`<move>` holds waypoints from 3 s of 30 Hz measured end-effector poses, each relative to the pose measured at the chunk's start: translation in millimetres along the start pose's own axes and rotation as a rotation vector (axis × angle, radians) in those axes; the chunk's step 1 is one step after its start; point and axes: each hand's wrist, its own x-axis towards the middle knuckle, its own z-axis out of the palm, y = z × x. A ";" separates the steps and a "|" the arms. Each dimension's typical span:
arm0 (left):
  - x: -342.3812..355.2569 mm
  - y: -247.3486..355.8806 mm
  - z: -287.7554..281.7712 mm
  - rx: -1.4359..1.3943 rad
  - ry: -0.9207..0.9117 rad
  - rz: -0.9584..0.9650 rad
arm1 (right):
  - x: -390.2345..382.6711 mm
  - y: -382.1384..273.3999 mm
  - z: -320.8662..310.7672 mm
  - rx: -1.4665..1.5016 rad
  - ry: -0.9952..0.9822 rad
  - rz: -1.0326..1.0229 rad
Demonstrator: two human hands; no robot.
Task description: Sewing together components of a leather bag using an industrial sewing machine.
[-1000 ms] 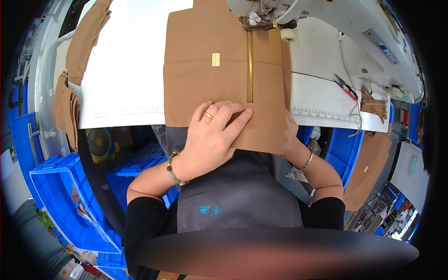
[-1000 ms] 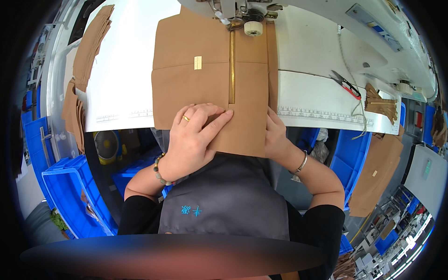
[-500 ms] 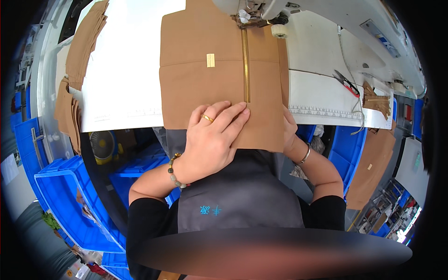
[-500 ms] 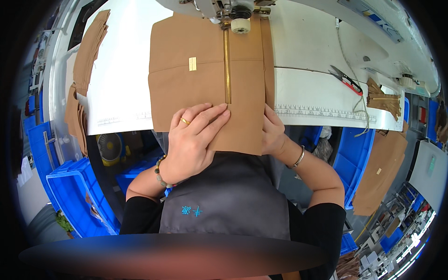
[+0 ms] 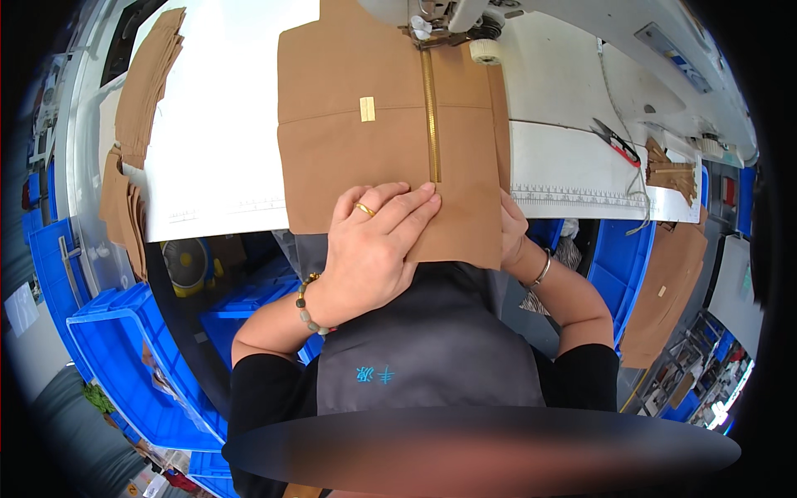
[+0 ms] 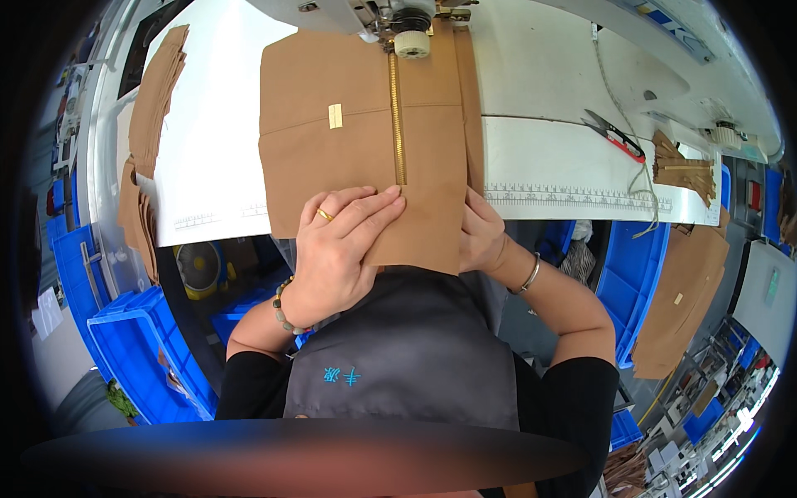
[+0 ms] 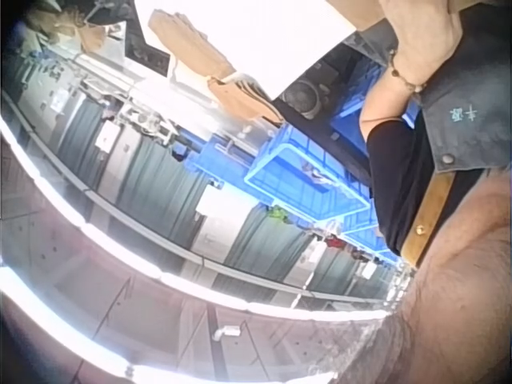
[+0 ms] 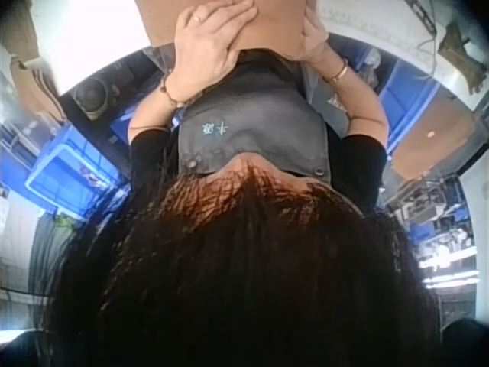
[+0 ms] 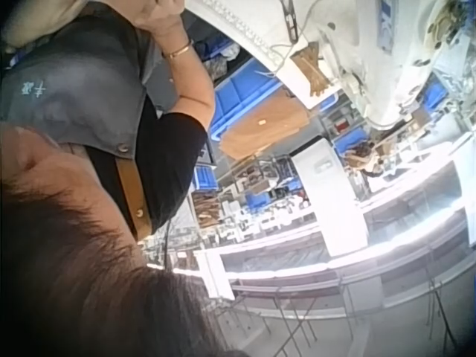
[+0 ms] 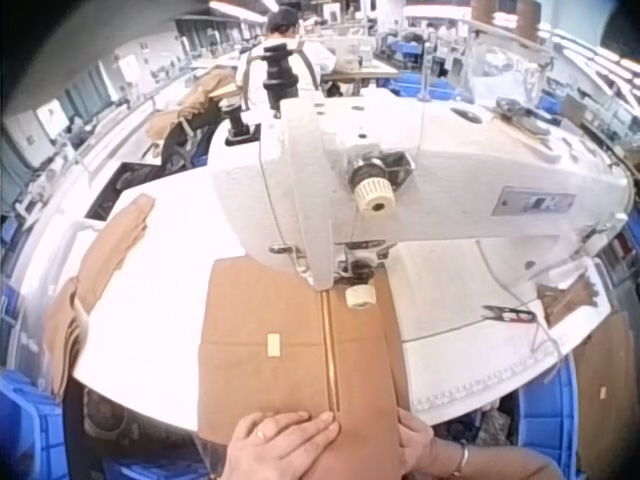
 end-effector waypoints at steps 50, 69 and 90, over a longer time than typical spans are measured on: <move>58.6 -51.8 -5.8 0.248 -0.057 0.108 | 43.8 -12.4 -29.1 -0.008 -0.263 0.097; 65.0 -48.7 -11.0 0.342 -0.106 0.150 | 82.5 43.3 -33.1 -0.066 -0.486 0.143; 115.7 -89.7 -12.3 0.278 -0.049 0.147 | 101.1 83.8 -5.1 -0.190 -0.411 0.151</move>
